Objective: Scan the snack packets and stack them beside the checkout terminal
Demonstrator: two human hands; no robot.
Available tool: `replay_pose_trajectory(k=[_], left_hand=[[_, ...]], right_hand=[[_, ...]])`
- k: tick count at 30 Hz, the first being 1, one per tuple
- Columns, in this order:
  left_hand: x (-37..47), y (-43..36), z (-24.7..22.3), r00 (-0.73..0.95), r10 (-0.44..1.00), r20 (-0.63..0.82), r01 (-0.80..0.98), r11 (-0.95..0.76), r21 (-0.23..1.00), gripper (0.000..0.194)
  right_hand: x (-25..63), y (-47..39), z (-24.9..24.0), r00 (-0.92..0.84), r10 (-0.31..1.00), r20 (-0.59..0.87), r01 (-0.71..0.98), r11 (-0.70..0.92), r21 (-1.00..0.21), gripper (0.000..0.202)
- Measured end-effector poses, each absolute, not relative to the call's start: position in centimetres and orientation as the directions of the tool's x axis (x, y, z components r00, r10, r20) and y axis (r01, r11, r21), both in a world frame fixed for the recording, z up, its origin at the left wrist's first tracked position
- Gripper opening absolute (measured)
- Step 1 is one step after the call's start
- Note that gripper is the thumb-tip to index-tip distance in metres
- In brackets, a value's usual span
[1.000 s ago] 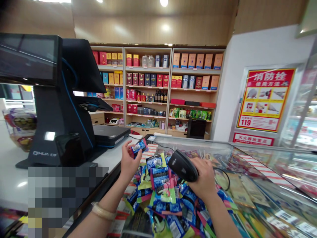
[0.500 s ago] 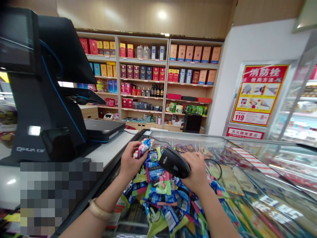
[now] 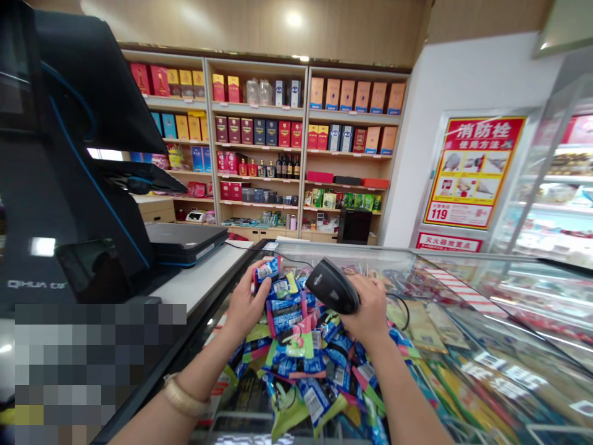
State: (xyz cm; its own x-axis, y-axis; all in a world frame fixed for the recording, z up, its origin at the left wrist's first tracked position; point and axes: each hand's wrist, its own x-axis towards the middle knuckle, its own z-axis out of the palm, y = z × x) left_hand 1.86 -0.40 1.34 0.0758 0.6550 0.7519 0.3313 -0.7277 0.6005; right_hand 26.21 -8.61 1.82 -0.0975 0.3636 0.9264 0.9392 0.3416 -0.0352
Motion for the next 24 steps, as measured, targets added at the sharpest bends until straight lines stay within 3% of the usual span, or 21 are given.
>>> replay_pose_trajectory(k=[4, 15, 24], left_hand=[[2.1, -0.1, 0.7, 0.131, 0.722, 0.68, 0.244, -0.688, 0.684, 0.043], [3.6, 2.4, -1.4, 0.258, 0.765, 0.59, 0.244, -0.643, 0.726, 0.052], [3.6, 3.0, -1.3, 0.25, 0.763, 0.596, 0.317, -0.647, 0.694, 0.054]], right_hand=[[26.9, -7.8, 1.0, -0.061, 0.348, 0.936, 0.961, 0.273, -0.039, 0.021], [27.0, -6.3, -0.6, -0.015, 0.52, 0.854, 0.97, 0.215, -0.113, 0.022], [28.4, -4.7, -1.7, 0.021, 0.442, 0.897, 0.976, 0.187, -0.115, 0.022]])
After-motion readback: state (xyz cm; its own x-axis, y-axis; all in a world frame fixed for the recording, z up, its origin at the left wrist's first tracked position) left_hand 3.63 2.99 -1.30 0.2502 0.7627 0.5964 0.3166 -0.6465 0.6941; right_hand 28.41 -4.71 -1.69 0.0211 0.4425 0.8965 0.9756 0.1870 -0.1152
